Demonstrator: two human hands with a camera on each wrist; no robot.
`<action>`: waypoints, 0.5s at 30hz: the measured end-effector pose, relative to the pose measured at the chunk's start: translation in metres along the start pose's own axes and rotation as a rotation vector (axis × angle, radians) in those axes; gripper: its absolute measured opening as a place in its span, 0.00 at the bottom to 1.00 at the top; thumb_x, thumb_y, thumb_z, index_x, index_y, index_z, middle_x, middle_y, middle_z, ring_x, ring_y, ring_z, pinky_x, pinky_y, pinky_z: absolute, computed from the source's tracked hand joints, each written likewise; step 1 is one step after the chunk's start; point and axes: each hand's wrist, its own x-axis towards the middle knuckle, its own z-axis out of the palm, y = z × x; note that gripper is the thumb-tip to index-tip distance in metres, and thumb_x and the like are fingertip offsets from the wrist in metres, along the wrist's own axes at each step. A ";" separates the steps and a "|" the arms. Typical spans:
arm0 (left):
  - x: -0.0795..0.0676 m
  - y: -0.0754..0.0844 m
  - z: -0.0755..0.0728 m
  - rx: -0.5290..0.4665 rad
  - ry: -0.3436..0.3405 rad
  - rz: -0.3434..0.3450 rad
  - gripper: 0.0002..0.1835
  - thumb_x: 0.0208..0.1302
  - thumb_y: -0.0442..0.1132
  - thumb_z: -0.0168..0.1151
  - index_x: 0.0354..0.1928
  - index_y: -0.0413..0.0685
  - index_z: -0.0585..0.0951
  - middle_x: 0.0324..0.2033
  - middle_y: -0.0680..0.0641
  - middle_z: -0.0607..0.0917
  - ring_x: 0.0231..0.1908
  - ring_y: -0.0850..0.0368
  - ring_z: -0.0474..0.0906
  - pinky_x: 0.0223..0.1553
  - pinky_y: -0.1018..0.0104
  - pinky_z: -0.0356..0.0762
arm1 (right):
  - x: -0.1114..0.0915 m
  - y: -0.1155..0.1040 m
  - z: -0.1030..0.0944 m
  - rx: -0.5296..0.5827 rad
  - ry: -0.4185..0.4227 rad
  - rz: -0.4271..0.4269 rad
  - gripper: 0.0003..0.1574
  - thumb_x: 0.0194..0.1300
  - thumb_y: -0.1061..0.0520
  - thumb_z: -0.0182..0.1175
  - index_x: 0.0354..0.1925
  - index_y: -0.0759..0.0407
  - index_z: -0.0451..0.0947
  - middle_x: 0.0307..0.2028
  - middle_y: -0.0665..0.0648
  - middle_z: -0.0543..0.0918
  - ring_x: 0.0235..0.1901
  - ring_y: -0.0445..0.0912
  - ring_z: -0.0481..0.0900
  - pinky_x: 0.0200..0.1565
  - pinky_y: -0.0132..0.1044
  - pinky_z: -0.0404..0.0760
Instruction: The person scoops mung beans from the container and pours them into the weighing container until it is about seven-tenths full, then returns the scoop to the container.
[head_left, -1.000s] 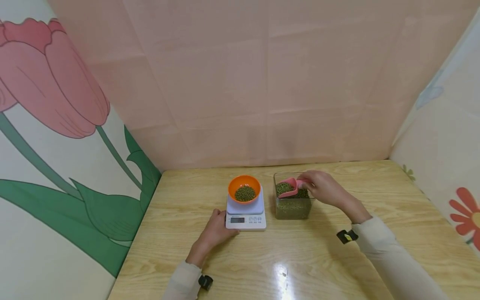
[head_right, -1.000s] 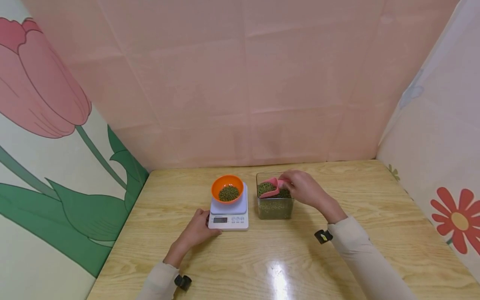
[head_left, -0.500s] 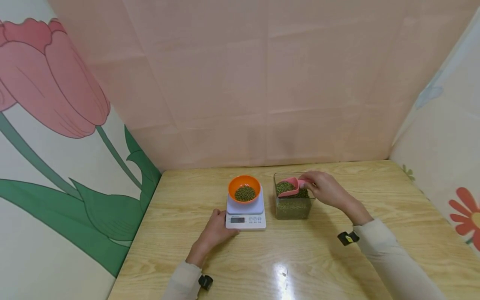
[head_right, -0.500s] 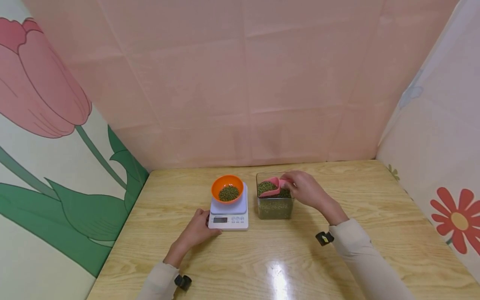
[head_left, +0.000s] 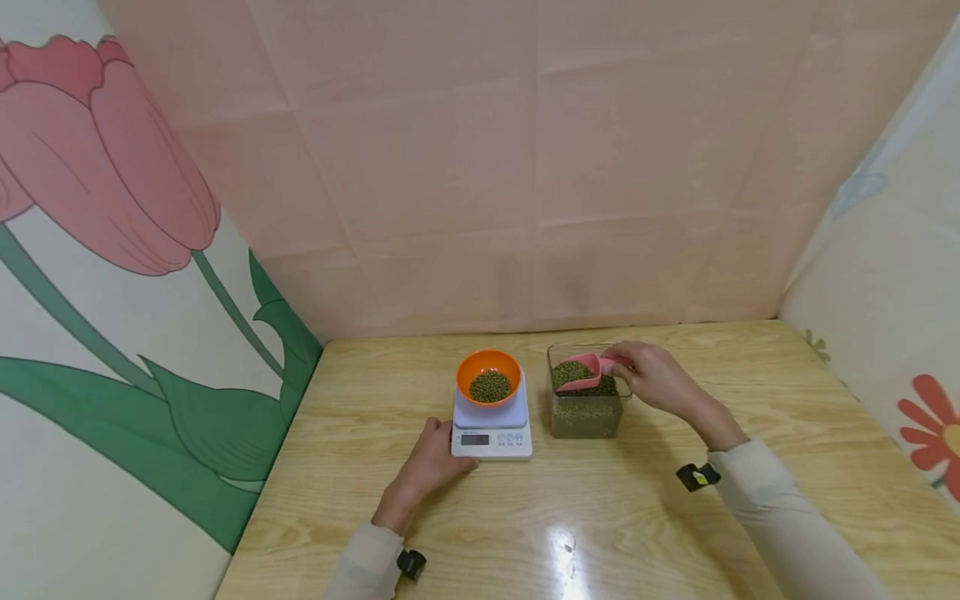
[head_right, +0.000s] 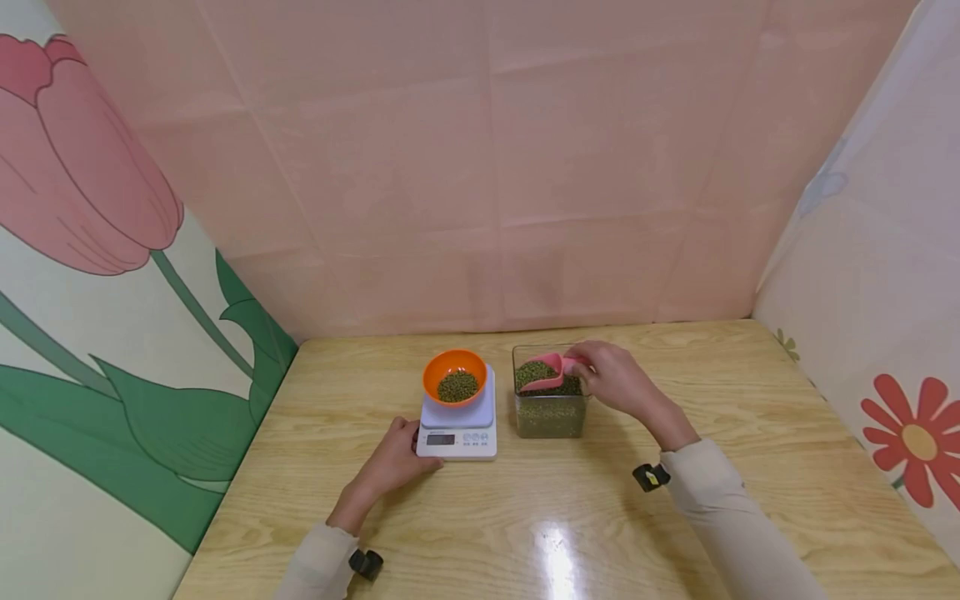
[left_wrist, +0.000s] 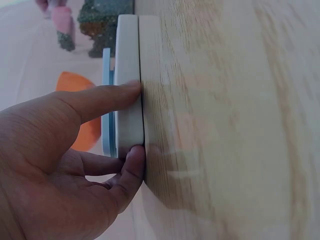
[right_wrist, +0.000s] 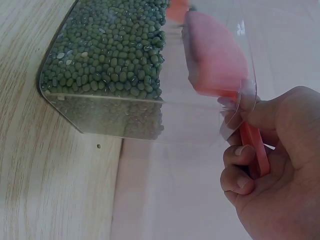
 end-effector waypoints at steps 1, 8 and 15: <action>0.000 0.000 0.000 -0.001 0.000 -0.001 0.40 0.58 0.41 0.82 0.72 0.38 0.76 0.50 0.46 0.78 0.47 0.51 0.66 0.51 0.57 0.71 | 0.000 0.000 0.000 0.000 0.001 0.004 0.11 0.76 0.61 0.64 0.51 0.64 0.87 0.42 0.61 0.90 0.37 0.50 0.86 0.43 0.54 0.83; 0.000 -0.001 0.000 0.002 0.000 0.002 0.39 0.59 0.41 0.82 0.71 0.38 0.77 0.49 0.47 0.79 0.47 0.52 0.65 0.49 0.58 0.70 | -0.001 0.000 -0.003 -0.003 0.020 0.024 0.11 0.77 0.60 0.63 0.50 0.63 0.87 0.42 0.60 0.91 0.35 0.46 0.83 0.39 0.48 0.80; -0.001 0.000 0.000 0.006 -0.003 -0.001 0.39 0.59 0.41 0.82 0.71 0.38 0.77 0.49 0.46 0.79 0.47 0.52 0.66 0.50 0.58 0.71 | -0.001 0.003 -0.006 0.002 0.042 0.040 0.13 0.79 0.57 0.61 0.51 0.64 0.87 0.43 0.62 0.91 0.37 0.48 0.85 0.41 0.49 0.81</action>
